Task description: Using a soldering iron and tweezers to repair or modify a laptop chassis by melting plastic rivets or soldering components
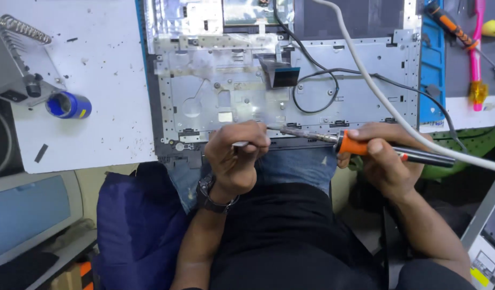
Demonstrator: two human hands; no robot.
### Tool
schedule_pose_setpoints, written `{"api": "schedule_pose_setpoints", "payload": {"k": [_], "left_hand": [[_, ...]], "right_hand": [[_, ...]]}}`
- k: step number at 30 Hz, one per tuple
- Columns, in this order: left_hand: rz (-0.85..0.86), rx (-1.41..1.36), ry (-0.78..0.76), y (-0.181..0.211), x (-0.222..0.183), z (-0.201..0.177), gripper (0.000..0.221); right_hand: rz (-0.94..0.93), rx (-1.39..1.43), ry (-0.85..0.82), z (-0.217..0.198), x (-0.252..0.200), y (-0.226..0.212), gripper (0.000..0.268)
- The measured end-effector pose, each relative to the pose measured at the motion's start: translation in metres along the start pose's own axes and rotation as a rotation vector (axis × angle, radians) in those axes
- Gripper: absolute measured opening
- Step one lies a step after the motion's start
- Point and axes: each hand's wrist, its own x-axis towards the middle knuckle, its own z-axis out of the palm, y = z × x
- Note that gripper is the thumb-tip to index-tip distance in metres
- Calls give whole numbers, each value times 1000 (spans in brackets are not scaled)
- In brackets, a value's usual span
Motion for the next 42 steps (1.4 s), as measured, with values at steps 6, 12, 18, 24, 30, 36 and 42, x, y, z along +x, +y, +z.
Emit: {"api": "schedule_pose_setpoints", "payload": {"k": [6, 12, 18, 24, 30, 36, 42], "left_hand": [[56, -47, 22, -3, 1, 3, 24], [67, -50, 45, -6, -1, 4, 24], [68, -61, 49, -6, -1, 3, 25], [77, -46, 35, -5, 0, 2, 24], [70, -46, 43, -6, -1, 2, 24], [68, -41, 35, -5, -1, 2, 23], [69, -52, 35, -7, -1, 1, 23]], "right_hand": [[26, -156, -109, -10, -4, -3, 21], [-63, -221, -129, -14, -7, 10, 18], [-121, -170, -203, -11, 2, 6, 16], [-34, -215, -322, -16, 9, -1, 16], [-13, -130, -332, -15, 6, -2, 17], [-6, -154, -312, -15, 4, -2, 19], [-43, -181, -302, -16, 4, -2, 20]]}}
